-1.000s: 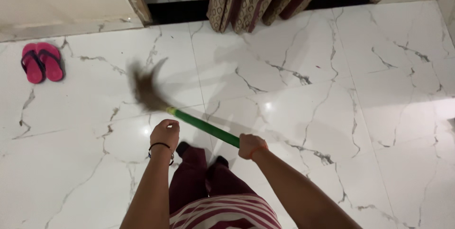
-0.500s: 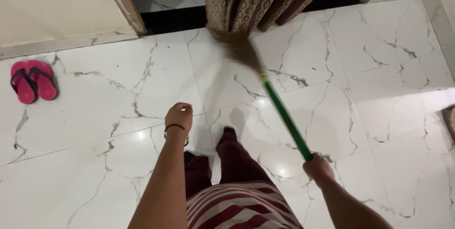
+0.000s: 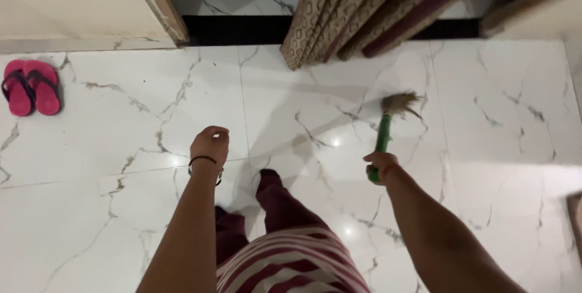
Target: The person sweeps the tiled floor using a broom, folds a burlap sack by hand, and picks up a pair of flip-flops.
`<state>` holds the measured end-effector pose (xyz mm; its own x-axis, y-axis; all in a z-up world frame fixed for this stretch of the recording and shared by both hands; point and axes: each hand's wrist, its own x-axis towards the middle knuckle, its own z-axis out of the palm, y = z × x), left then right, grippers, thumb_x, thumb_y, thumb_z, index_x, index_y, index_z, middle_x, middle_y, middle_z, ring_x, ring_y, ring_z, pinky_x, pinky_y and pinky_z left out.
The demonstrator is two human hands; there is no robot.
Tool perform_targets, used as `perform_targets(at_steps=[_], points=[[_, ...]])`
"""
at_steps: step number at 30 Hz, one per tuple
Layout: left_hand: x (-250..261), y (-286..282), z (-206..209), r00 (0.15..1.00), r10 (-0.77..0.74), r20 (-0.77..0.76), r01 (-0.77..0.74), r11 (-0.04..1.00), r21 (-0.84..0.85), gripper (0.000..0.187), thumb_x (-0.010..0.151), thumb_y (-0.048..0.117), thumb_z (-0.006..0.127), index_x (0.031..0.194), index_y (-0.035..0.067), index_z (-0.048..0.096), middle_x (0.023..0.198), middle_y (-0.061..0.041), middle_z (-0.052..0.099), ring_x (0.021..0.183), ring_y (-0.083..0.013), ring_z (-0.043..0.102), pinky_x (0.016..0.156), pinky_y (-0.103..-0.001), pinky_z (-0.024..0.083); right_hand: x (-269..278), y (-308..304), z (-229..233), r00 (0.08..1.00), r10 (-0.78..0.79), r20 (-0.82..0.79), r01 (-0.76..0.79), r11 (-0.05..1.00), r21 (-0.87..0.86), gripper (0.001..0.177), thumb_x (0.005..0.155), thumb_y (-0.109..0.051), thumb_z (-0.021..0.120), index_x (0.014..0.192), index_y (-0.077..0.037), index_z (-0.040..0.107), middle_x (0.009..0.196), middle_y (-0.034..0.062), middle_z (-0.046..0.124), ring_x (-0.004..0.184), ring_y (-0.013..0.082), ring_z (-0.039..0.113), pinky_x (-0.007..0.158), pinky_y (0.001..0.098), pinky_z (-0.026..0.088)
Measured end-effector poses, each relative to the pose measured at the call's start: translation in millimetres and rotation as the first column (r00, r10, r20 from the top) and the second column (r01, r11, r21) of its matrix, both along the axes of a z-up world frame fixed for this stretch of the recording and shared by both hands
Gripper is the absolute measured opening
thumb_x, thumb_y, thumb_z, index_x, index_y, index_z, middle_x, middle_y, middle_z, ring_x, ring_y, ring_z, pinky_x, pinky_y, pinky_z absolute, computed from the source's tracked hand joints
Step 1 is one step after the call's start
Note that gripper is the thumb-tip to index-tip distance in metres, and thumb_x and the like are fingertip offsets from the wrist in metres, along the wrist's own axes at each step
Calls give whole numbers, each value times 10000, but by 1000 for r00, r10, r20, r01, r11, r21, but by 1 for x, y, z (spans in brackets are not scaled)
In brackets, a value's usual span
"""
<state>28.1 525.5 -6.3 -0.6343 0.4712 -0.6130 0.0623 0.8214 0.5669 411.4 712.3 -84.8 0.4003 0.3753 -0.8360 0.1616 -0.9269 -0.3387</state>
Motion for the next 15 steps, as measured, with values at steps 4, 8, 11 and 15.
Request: perform_targets(at_steps=[4,8,11,15], points=[[-2,2,4,996,48,-71,-49,999,-11,234,839,259,527,981,180,696,896,-48,703,801,-207,639,752,-342,501,-45,34,-22,964,266,-22,-267,961,-71,293,760,53,647,1021,44,514,741,105,540,521,167,526,395,285,394],[-14,-19,17,978,206,-32,-208,972,-106,259,871,265,501,1029,197,694,881,-46,694,766,-198,640,736,-345,508,-112,33,-44,733,675,-77,-680,731,-61,329,714,69,622,1035,101,556,750,161,581,542,206,559,380,321,419],[-20,-42,26,931,364,-8,-363,924,-122,264,874,270,507,1050,190,687,863,-46,700,744,-182,639,730,-339,510,-167,-5,-41,609,788,-86,-790,612,11,452,705,82,583,1139,11,477,843,178,579,599,238,569,407,348,419],[-19,-89,24,841,541,-1,-540,838,-80,266,868,276,522,1045,172,692,846,-48,705,733,-152,632,724,-324,505,-219,-61,-1,331,942,-55,-943,328,-45,632,738,34,573,1323,1,337,989,174,568,656,240,646,491,324,520]])
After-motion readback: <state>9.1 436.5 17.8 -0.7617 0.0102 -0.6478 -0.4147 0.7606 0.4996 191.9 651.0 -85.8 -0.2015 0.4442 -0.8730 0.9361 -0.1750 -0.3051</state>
